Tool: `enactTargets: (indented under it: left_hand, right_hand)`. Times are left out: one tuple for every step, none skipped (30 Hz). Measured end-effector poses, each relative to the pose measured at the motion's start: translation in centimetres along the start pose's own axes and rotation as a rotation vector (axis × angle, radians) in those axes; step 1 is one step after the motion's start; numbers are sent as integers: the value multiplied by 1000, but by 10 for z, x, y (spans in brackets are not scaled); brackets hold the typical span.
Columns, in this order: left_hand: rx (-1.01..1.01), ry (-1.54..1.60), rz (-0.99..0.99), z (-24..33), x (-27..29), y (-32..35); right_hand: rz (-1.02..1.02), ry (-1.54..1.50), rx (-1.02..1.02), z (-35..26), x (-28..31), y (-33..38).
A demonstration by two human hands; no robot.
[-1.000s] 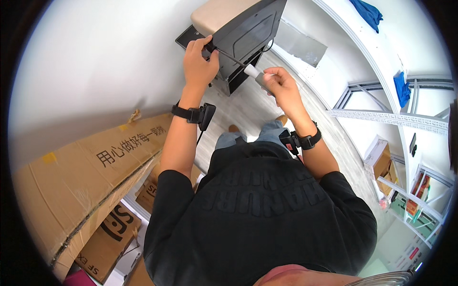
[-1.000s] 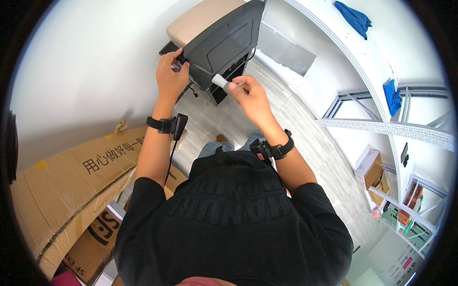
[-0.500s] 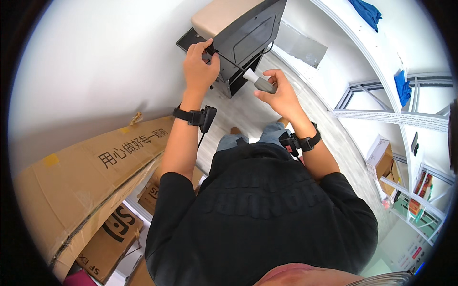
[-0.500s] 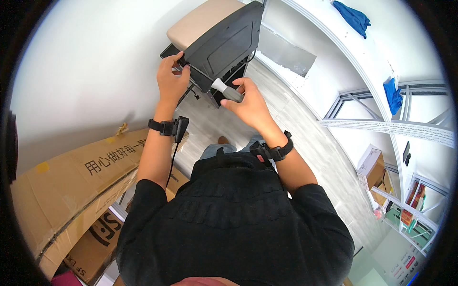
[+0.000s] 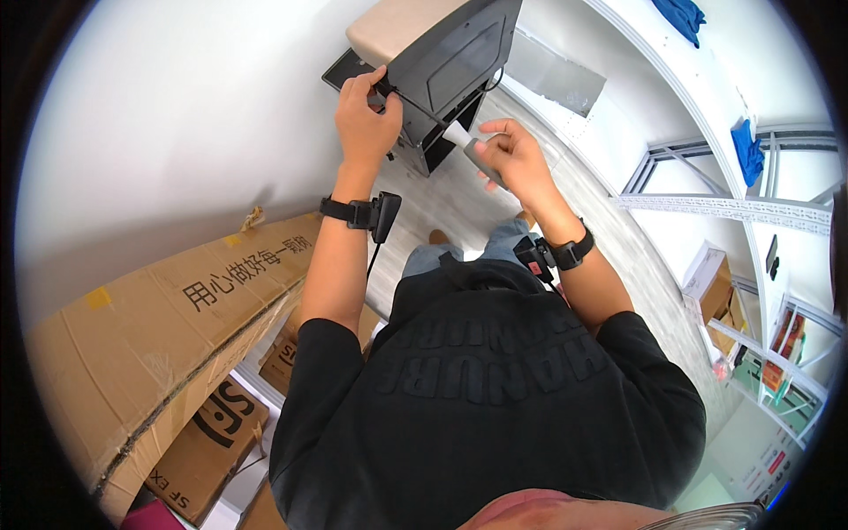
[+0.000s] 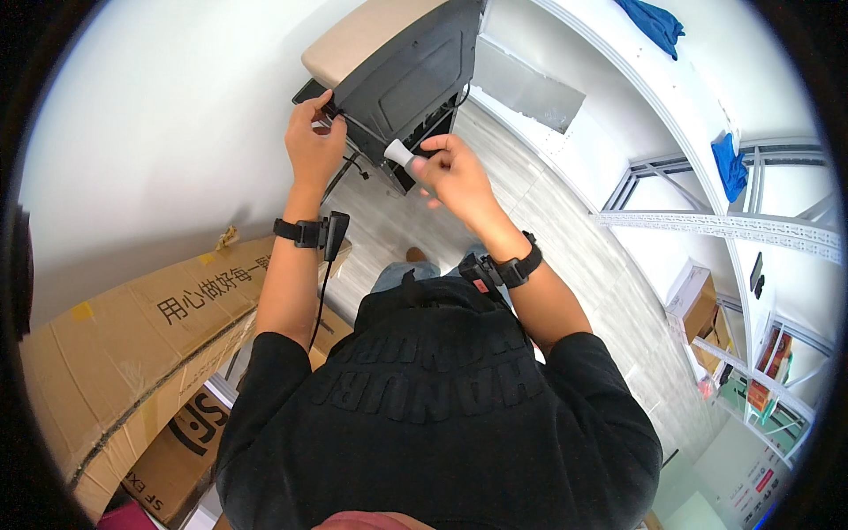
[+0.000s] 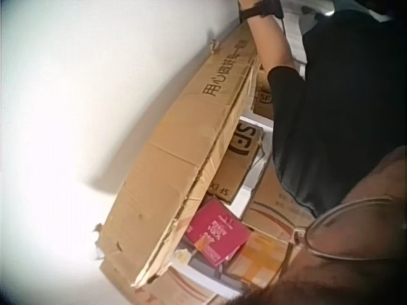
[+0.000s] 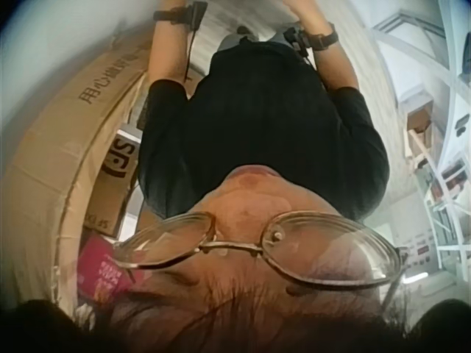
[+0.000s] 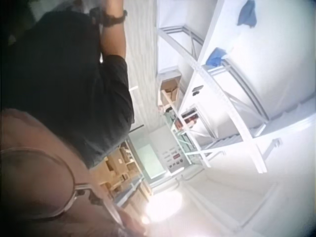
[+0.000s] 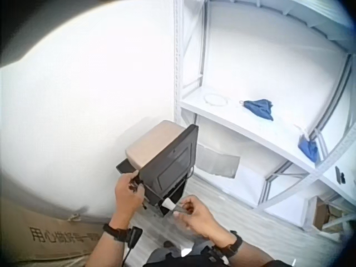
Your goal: The person wipes the interior of a black electronic device with a blue cloth, then uses a screwdriver to attach a black plastic cover and a metal backplate to the device.
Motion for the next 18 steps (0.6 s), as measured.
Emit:
enactTargets:
  left_hand:
    - [0,-3,4,0,0,0]
    - [1,-3,3,0,0,0]
    - [0,-4,1,2,0,0]
    - [0,-4,-1,2,0,0]
    - [-8,-9,-6,2,0,0]
    - [-15,-13,-10,1,0,1]
    - [-22,-18,-14,0,0,1]
    - [-32,-18,-13,0,0,1]
    - [-40,-16,-10,1,0,1]
    - [-49,-14,-7,1,-1,1]
    - [-51,-19,-6,1,0,1]
    - [-52,-24,-5,1,0,1]
    - [-53,-29,-5,1,0,2]
    - [-57,-27,-7,1,0,2]
    - [-59,-25,-8,0,0,2]
    - [-62,-24,-9,0,0,2]
    - [-72,-19,-8,-1,0,2]
    - [-83,-14,-7,-1,0,3]
  right_hand:
    - [-20,-41,-44,0,1,-2]
    - [-40,-82,-88,0,4,-5]
    - [-60,-124,-132,0,4,-6]
    - [-57,-96,-124,-3,3,-5]
    - [-55,-69,-117,-7,1,-3]
    - [-52,-41,-109,-10,0,-1]
    - [-26,47,-35,-7,0,0]
    - [0,135,39,-2,-1,0]
    - [26,224,113,0,-1,1]
    - [-7,155,59,-1,-1,1]
    - [-39,85,5,-3,1,0]
    - [-72,15,-49,-4,2,-1]
    - [-81,-2,-46,-3,3,-2]
    - [-90,-19,-44,0,4,-4]
    - [-100,-35,-41,1,5,-5]
    - [-106,-19,-43,0,6,-5]
    - [-111,-3,-44,-1,7,-3]
    - [-117,14,-46,-2,7,-1]
Point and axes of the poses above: each hand's wrist, its own y-axis away from the middle knuckle, its own x-axis out of the back of the hand, z = x × y, the point moved 1 cm from there along -y, towards the middle knuckle, and after that the axes turned 4 degrees about y, right-handed, at the moved point
